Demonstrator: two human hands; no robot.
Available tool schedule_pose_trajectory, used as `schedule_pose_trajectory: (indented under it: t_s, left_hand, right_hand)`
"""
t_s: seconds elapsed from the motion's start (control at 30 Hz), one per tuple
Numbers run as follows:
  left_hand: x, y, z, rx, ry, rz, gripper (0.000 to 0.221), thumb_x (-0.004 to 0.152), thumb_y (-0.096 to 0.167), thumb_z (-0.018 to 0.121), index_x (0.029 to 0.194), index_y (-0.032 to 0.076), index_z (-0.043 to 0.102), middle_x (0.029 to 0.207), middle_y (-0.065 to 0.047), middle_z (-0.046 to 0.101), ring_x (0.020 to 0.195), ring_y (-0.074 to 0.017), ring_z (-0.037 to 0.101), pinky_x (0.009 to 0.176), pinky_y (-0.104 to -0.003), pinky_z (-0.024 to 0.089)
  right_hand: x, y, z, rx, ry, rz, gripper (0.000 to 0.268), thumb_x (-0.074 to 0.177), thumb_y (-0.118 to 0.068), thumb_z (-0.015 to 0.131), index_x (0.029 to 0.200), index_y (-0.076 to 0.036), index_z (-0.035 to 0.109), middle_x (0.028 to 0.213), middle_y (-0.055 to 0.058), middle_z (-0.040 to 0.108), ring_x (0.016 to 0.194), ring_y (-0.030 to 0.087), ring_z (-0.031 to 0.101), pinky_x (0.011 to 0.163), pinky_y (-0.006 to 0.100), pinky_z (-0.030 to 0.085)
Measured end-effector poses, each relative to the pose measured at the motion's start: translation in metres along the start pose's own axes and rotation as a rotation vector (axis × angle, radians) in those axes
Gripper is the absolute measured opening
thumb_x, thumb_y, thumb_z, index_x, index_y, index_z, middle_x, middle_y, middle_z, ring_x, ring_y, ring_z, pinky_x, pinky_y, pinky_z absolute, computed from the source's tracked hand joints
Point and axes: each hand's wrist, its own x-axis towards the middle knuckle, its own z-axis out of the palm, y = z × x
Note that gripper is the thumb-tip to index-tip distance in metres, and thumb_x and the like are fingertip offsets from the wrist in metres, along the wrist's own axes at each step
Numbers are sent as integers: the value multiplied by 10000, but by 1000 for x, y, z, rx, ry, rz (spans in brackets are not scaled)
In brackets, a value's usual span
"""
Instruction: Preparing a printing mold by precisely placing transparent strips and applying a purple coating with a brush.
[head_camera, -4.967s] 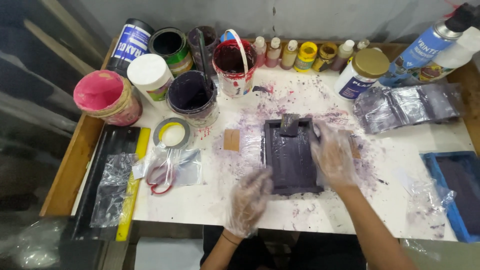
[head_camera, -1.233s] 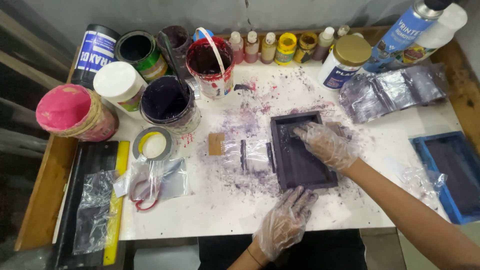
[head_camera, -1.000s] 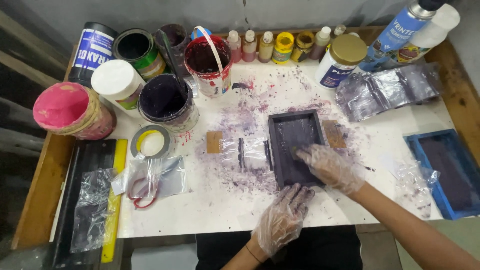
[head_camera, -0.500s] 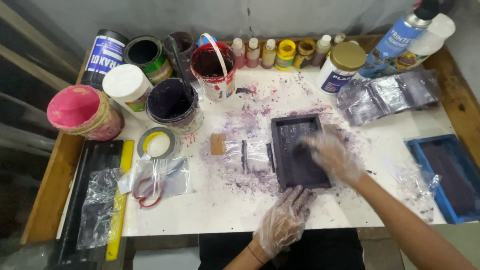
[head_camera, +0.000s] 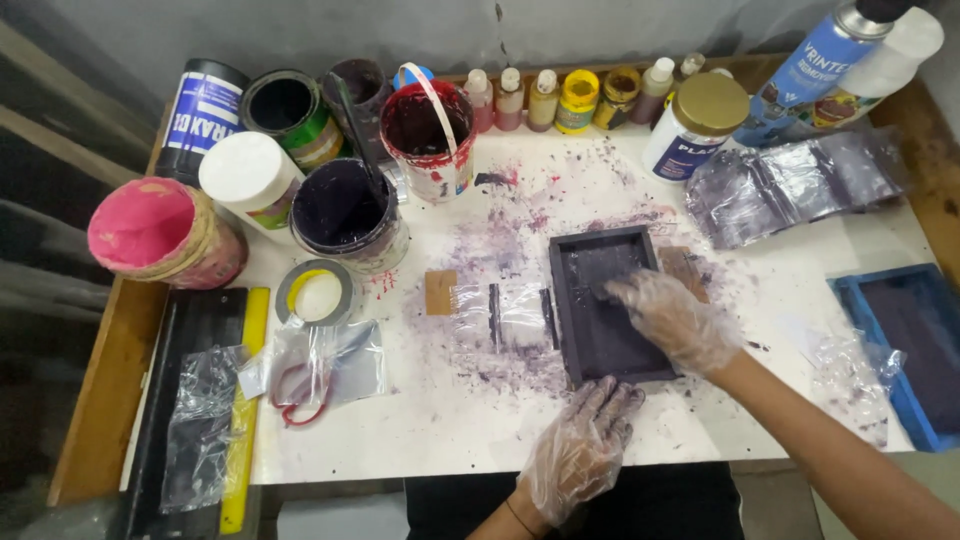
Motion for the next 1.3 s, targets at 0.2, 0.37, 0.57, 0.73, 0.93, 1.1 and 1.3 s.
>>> schedule_pose_trajectory:
  t_s: [0.2,0.37,0.57,0.73,0.93,1.1,1.3]
  left_hand:
    - [10,5,-39,-102,206,30,397,1035,65,477,1373,-95,609,1394,-272,623,1351,-449,544,1217,-525,361]
    - [11,7,-45,-137,226,47,339,971,11,530,1260,-100,669,1381,-284,621,1350,-458,533,1217,-541,360]
    - [4,0,-17,-88,30,12,534,1077,224,368,1580,45,382,1597,-138,447,1493,-376,373,1279,-477,201]
    - [9,3,-39,-227,129,-14,481,1019,155,478,1478,20,524,1456,-190,575,1394,-393,487,1206,-508,324]
    - [25,-15,-71,-454,670,13,377,1050,76,550,1420,138,515,1363,-64,588,1190,-209,591,1043,-400,490]
    - [13,-76,-109,-236,759,-364,360,966,-17,638,1268,179,639,1048,-56,738,938,-235,741,868,-369,634]
    - [4,-162,-126,113,256,-925,545,931,361,601,1468,299,533,1341,-135,615,1237,-403,594,966,-528,538]
  right_hand:
    - [-68,-29,14,184,153,-99,838,713,254,435,1464,-114,492,979,225,787,992,386,769,842,376,679]
    - [-98,-34,19,289,50,-67,694,872,163,549,1474,-171,469,1098,138,739,1041,300,722,1010,363,597]
    - [-1,-3,-24,214,62,130,304,1022,32,544,1195,-170,691,701,13,614,582,165,570,501,271,506]
    - [64,45,27,451,22,203,393,1013,9,486,1315,-179,653,878,54,651,655,156,581,538,218,533]
    - [62,16,-35,358,181,292,439,1017,-121,470,1445,-119,572,891,169,611,734,308,593,667,420,530]
    - [0,-8,-47,385,98,577,389,1090,-296,496,1445,-147,547,882,170,636,692,249,576,639,373,523]
    - [-67,-39,4,409,245,670,418,938,-275,671,1307,-80,655,1100,248,725,1085,389,700,969,478,550]
